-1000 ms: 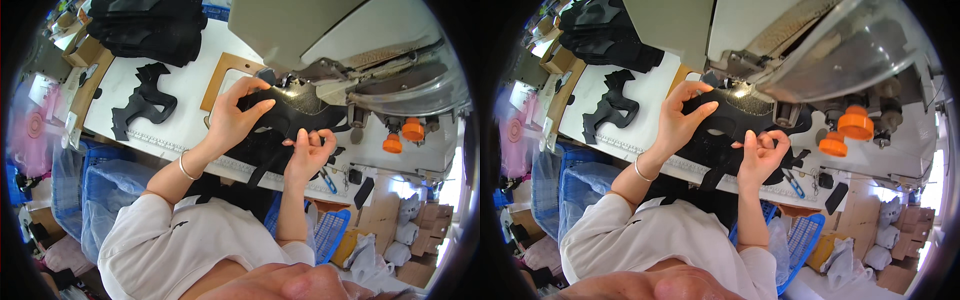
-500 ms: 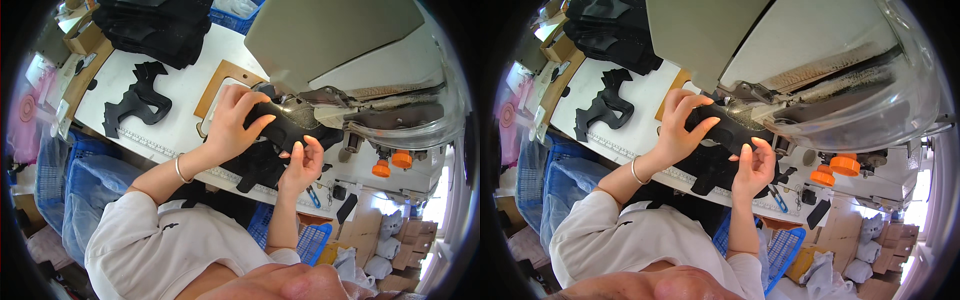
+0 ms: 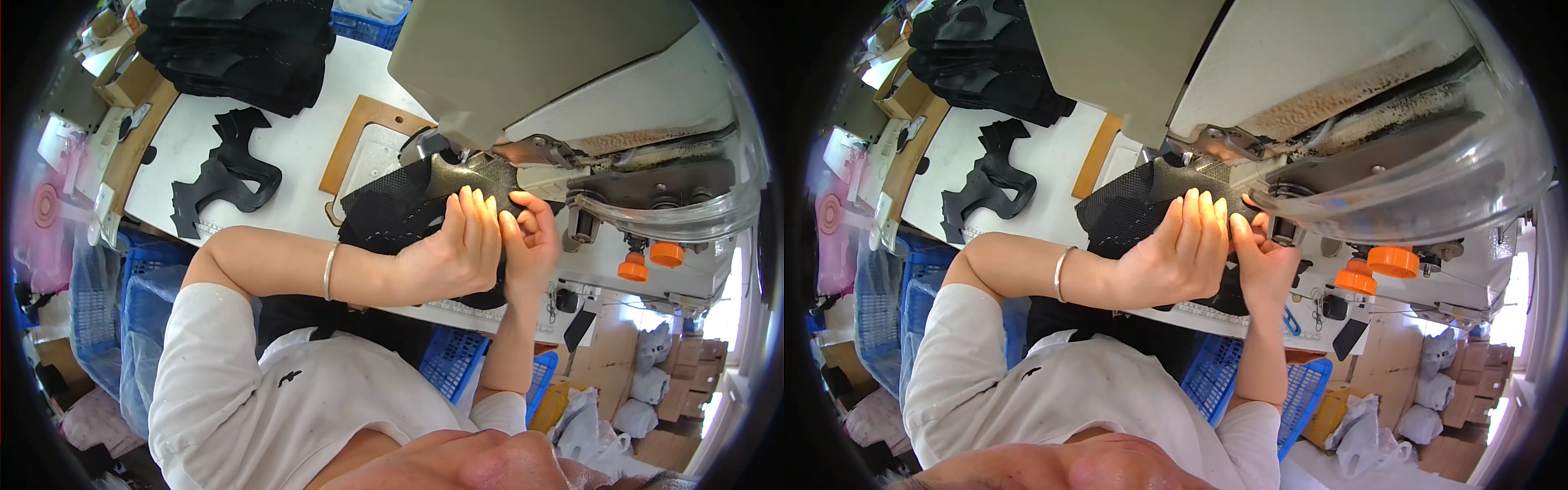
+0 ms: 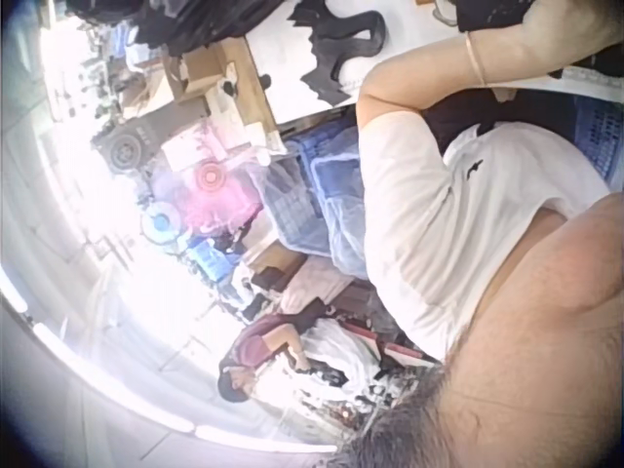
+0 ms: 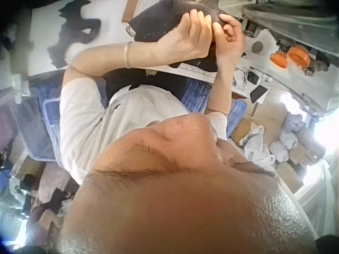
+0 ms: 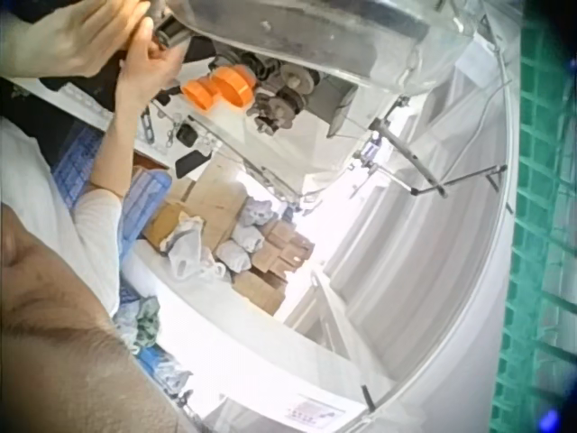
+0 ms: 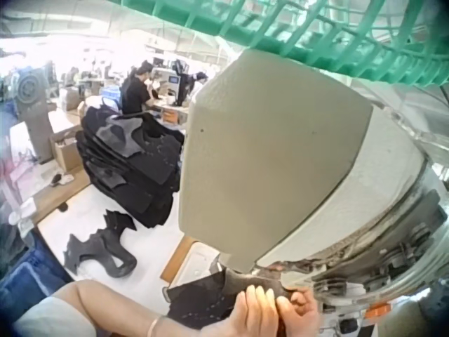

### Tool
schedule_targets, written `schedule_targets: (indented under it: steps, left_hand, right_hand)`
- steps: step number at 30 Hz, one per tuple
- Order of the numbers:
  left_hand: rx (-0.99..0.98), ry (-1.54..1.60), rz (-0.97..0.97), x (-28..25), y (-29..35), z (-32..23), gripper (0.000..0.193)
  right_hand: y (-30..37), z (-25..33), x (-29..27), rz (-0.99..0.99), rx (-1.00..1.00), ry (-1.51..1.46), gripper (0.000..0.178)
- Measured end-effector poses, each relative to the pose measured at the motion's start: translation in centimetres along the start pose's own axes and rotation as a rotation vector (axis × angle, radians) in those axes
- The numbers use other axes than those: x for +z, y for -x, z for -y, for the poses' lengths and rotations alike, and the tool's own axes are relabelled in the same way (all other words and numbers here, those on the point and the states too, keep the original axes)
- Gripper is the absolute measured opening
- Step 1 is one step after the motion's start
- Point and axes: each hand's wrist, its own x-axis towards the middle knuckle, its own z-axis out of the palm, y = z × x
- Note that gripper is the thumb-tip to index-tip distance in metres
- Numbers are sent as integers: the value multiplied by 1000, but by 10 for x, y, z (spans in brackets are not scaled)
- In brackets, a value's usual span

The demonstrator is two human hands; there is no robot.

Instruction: The person sews shoe upper pieces together using a sewing machine, repeatedly aligning the fabric components and guiding them under the presser foot.

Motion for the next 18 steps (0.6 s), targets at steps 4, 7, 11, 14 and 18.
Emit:
schedule_targets:
  steps: [4,7,11,14,18]
  left_hand:
    - [30,47,-14,2,9,13,28]
    - [127,147,-68,1,16,30,28]
    - [218,256,-119,3,23,54,25]
    - [240,381,-154,12,28,67,22]
    - [286,530,-202,23,29,90,21]
  right_hand:
    - [-14,34,-3,180,126,536,21]
    - [-38,-1,-22,-50,-550,980,35]
    - [-69,-33,-59,310,-176,920,44]
    - [-66,-24,-50,269,-207,849,48]
    - [-55,0,-20,284,34,542,53]
